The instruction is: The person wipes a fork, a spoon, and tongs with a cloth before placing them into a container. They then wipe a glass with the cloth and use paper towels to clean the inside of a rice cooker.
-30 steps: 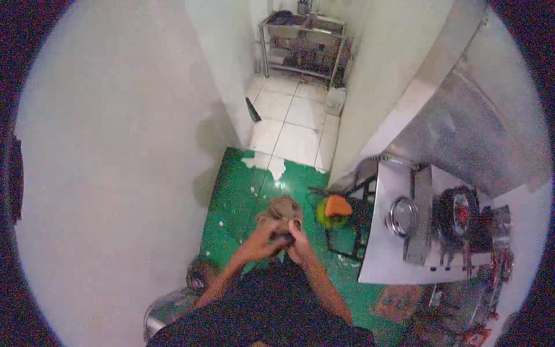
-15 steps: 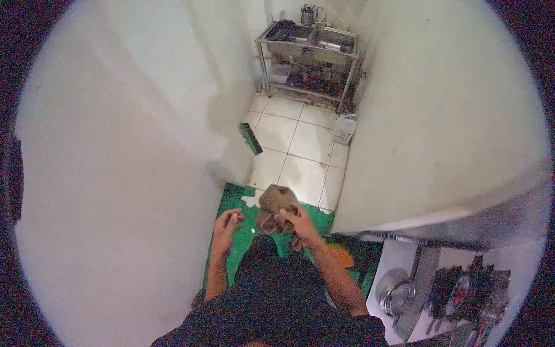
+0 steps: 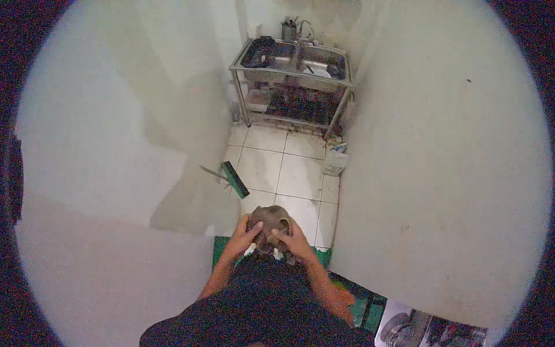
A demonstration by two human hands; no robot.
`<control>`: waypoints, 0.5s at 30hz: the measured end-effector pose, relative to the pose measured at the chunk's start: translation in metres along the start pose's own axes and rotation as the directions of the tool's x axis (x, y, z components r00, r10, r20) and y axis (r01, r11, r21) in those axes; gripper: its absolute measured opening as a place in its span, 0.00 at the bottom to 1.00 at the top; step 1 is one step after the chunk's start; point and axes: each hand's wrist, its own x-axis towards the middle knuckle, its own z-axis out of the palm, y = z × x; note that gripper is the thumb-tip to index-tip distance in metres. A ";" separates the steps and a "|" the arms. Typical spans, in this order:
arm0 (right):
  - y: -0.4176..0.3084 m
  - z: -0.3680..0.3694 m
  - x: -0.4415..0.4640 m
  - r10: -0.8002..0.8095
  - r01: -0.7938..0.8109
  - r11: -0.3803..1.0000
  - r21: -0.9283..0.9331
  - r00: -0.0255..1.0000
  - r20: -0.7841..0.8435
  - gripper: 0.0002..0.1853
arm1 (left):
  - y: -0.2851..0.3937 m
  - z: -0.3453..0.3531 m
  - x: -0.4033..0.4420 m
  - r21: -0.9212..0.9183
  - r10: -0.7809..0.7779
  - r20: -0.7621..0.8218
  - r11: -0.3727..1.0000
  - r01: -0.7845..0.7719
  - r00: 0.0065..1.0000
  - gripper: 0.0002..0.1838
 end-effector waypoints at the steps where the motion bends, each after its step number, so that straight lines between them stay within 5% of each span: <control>1: -0.010 -0.001 0.014 -0.020 0.021 1.000 0.011 0.999 -0.048 0.32 | 0.007 -0.002 0.019 -0.026 0.006 0.017 1.000 -0.006 1.000 0.22; 10: -0.057 -0.063 0.137 0.061 -0.050 0.985 0.165 0.996 -0.058 0.33 | 0.062 0.016 0.180 -0.261 -0.104 0.171 0.954 0.147 0.980 0.22; 15: -0.092 -0.117 0.236 0.018 0.000 0.951 0.309 0.998 -0.055 0.32 | 0.088 0.030 0.276 -0.050 0.070 0.128 0.997 -0.064 0.989 0.23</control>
